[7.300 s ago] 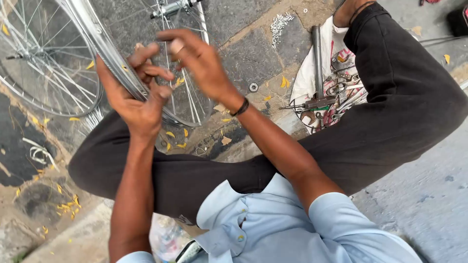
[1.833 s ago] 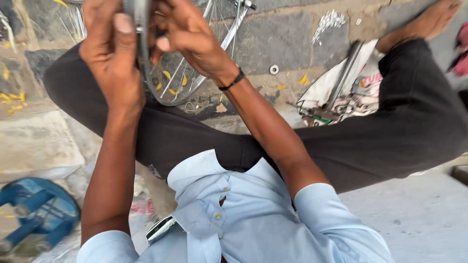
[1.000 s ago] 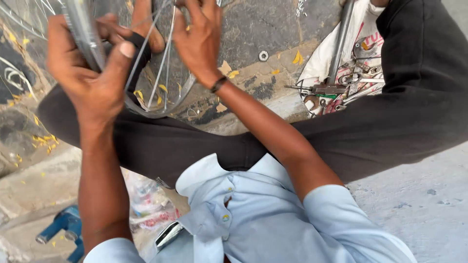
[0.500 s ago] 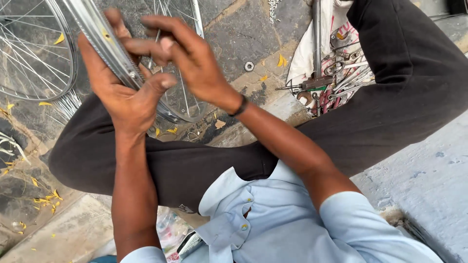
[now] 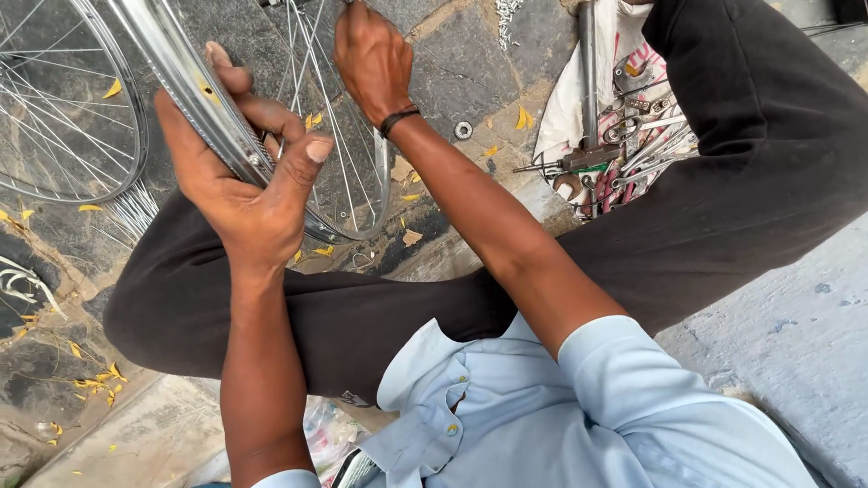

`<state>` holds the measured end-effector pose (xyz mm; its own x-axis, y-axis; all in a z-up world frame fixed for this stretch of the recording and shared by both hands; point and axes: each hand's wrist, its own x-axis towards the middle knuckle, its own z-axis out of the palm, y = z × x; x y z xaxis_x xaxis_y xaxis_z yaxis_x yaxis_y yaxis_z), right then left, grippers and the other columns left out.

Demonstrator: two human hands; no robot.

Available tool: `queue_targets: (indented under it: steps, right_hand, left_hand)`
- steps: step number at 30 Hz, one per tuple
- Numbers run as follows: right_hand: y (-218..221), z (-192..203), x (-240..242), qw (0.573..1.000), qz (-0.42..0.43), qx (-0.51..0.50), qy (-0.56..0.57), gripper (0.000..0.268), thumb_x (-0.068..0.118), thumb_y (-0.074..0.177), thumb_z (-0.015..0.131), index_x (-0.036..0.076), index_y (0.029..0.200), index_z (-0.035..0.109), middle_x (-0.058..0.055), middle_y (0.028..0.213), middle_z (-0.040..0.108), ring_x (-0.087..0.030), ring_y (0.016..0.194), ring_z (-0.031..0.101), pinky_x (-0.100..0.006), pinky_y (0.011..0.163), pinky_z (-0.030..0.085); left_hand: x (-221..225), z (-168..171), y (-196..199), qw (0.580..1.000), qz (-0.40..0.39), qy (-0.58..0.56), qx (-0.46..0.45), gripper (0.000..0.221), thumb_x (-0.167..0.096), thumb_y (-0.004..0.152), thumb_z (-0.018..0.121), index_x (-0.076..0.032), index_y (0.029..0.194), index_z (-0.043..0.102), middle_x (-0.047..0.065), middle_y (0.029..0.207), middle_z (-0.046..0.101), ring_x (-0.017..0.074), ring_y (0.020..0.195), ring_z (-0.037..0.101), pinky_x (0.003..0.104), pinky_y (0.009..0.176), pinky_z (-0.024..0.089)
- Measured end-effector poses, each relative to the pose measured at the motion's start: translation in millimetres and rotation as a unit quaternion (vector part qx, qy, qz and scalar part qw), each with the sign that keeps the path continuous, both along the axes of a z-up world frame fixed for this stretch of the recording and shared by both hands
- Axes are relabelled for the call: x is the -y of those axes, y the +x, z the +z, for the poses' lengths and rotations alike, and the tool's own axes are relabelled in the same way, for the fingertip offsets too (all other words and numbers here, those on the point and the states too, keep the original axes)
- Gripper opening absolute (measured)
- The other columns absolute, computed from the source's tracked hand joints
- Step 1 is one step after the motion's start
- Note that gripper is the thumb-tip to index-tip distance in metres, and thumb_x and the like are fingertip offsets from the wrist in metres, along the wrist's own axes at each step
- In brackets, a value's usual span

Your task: Insert spokes into a bicycle wheel rim and hub while seated on the ground.

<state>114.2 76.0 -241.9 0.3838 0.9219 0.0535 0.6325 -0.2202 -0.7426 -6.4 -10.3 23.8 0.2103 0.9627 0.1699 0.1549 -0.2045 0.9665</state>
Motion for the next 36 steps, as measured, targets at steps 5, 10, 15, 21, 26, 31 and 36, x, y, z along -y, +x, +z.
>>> queue_targets:
  steps: [5, 10, 15, 21, 26, 31, 36]
  right_hand:
    - [3.7, 16.9, 9.2, 0.994, -0.005, 0.055, 0.098, 0.022, 0.023, 0.100, 0.061, 0.002, 0.095, 0.067, -0.015, 0.070, 0.069, -0.019, 0.054, 0.065, -0.034, 0.043, 0.049]
    - [6.1, -6.0, 9.9, 0.987, 0.013, 0.096, 0.132, 0.013, 0.014, 0.101, 0.057, 0.005, 0.094, 0.065, -0.011, 0.072, 0.068, -0.018, 0.055, 0.063, -0.033, 0.042, 0.047]
    - [17.3, 78.9, 48.4, 0.996, 0.076, -0.007, 0.039, 0.013, 0.016, 0.101, 0.061, 0.003, 0.100, 0.063, -0.007, 0.066, 0.065, -0.012, 0.045, 0.053, -0.030, 0.038, 0.040]
    - [30.9, 127.4, 45.3, 0.825, 0.105, -0.548, 0.085, 0.025, 0.018, 0.100, 0.067, 0.007, 0.123, 0.066, -0.001, 0.075, 0.066, -0.008, 0.052, 0.054, -0.025, 0.043, 0.044]
    - [41.3, 136.6, 41.1, 0.888, 0.234, -0.342, 0.197, 0.017, 0.025, 0.110, 0.070, 0.012, 0.120, 0.073, 0.000, 0.080, 0.071, -0.007, 0.065, 0.061, -0.027, 0.056, 0.049]
    - [90.2, 59.7, 38.5, 0.943, 0.094, -0.265, 0.180, 0.021, 0.024, 0.103, 0.071, 0.004, 0.104, 0.065, -0.004, 0.075, 0.064, -0.011, 0.067, 0.058, -0.031, 0.059, 0.048]
    - [217.7, -98.2, 45.2, 0.972, -0.167, -0.108, 0.123, 0.021, 0.013, 0.087, 0.069, -0.001, 0.103, 0.064, -0.015, 0.094, 0.073, -0.030, 0.080, 0.072, -0.040, 0.074, 0.055]
  left_hand:
    - [-2.0, 1.6, 2.5, 0.999, -0.008, 0.039, -0.007, 0.067, -0.012, 0.100, 0.092, -0.004, 0.147, 0.044, 0.003, 0.112, 0.059, 0.0105, 0.077, 0.063, 0.021, 0.068, 0.047]
    - [-4.0, 9.3, 7.6, 1.000, -0.015, -0.001, 0.027, 0.061, -0.010, 0.103, 0.090, -0.004, 0.141, 0.043, 0.003, 0.116, 0.055, 0.0095, 0.074, 0.060, 0.021, 0.071, 0.050]
    - [-4.7, 7.7, 5.9, 0.998, -0.030, 0.024, 0.058, 0.056, -0.008, 0.111, 0.087, -0.007, 0.143, 0.041, 0.004, 0.121, 0.053, 0.0099, 0.074, 0.057, 0.023, 0.079, 0.049]
    - [-6.0, 18.0, 13.2, 0.999, 0.006, -0.031, 0.011, 0.081, -0.019, 0.093, 0.087, 0.004, 0.151, 0.036, 0.012, 0.131, 0.070, 0.0110, 0.077, 0.073, 0.020, 0.062, 0.050]
    - [-7.3, 7.2, 6.0, 0.995, -0.066, -0.048, 0.061, 0.068, -0.007, 0.098, 0.087, 0.004, 0.154, 0.049, 0.009, 0.124, 0.061, 0.0104, 0.099, 0.058, 0.024, 0.088, 0.049]
    - [8.0, 22.6, 18.3, 0.998, -0.034, -0.043, 0.030, 0.064, 0.003, 0.104, 0.086, -0.002, 0.146, 0.038, 0.005, 0.115, 0.053, 0.0119, 0.101, 0.055, 0.025, 0.093, 0.050]
    - [23.9, 50.0, 5.8, 0.999, -0.021, -0.026, -0.007, 0.066, 0.002, 0.103, 0.082, -0.003, 0.149, 0.035, 0.004, 0.116, 0.052, 0.0115, 0.100, 0.056, 0.025, 0.090, 0.052]
